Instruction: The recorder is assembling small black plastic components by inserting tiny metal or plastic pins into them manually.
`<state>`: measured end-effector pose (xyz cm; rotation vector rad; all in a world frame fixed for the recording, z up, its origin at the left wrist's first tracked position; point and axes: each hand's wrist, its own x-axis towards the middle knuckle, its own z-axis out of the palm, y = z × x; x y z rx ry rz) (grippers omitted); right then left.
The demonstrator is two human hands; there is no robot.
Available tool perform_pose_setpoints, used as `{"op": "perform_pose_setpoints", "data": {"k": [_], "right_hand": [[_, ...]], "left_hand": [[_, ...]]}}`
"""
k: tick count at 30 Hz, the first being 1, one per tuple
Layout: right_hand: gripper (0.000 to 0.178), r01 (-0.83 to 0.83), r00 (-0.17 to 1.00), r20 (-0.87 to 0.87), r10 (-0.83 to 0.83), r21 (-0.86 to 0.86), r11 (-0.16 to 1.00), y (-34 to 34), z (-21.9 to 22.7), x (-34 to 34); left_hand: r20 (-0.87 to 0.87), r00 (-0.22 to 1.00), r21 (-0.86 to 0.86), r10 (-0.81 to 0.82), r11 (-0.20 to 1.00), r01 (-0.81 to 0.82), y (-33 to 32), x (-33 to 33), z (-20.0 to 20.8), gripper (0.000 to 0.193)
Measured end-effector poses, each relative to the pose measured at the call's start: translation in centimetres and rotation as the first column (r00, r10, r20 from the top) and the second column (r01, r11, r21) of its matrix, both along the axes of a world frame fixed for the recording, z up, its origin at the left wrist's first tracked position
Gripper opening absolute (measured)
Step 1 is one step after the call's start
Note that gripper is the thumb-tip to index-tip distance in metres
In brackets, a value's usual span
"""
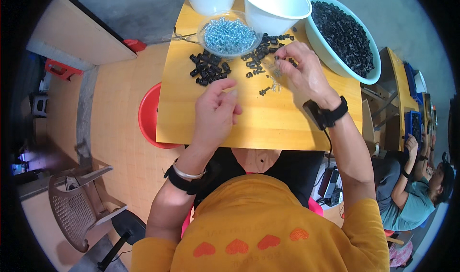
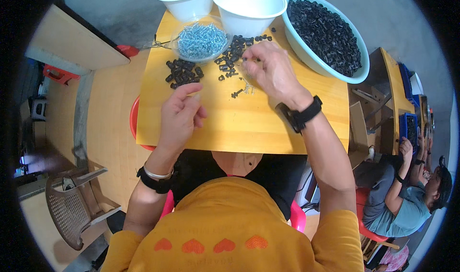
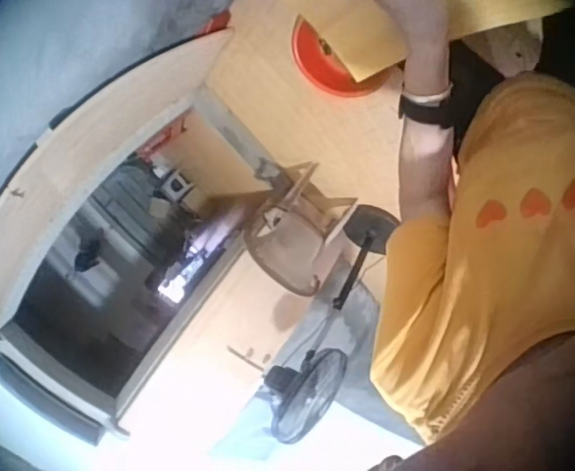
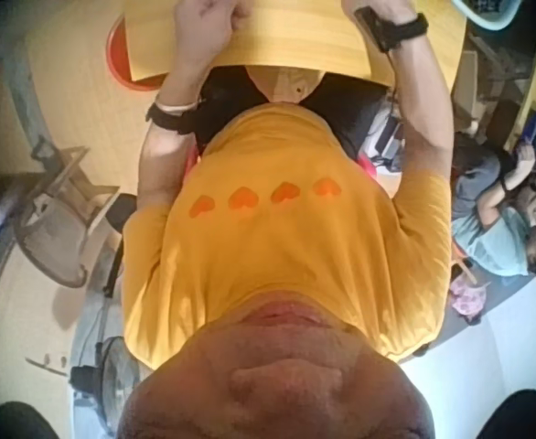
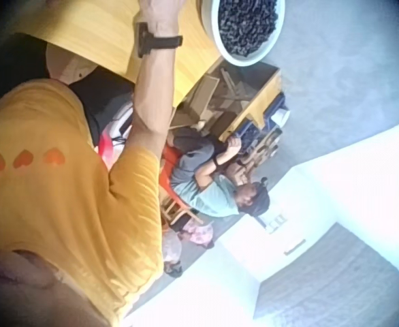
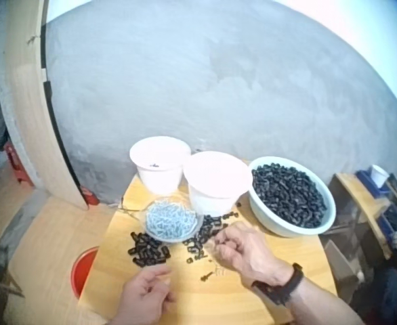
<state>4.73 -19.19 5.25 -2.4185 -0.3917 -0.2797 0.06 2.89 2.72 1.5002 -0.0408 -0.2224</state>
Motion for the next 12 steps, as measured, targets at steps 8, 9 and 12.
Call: {"op": "perform_pose_setpoints", "data": {"k": [8,9,12], "right_hand": [[0.017,-0.162,0.973,-0.082,0.214,0.414,0.896,3.3,1.6,-7.5],[0.018,-0.148,0.971,-0.097,0.22,0.48,0.864,3.4,1.6,-8.1],[0.017,-0.084,0.967,-0.151,0.206,0.575,0.814,3.7,1.1,-9.6]], "left_hand": [[-0.293,0.886,-0.487,-0.359,0.854,0.185,-1.5,-1.9,2.4,0.021],[-0.289,0.886,-0.486,-0.362,0.853,0.19,-1.5,-2.2,2.4,0.021],[-0.265,0.862,-0.543,-0.432,0.806,0.237,-1.4,-2.9,2.0,0.022]]}}
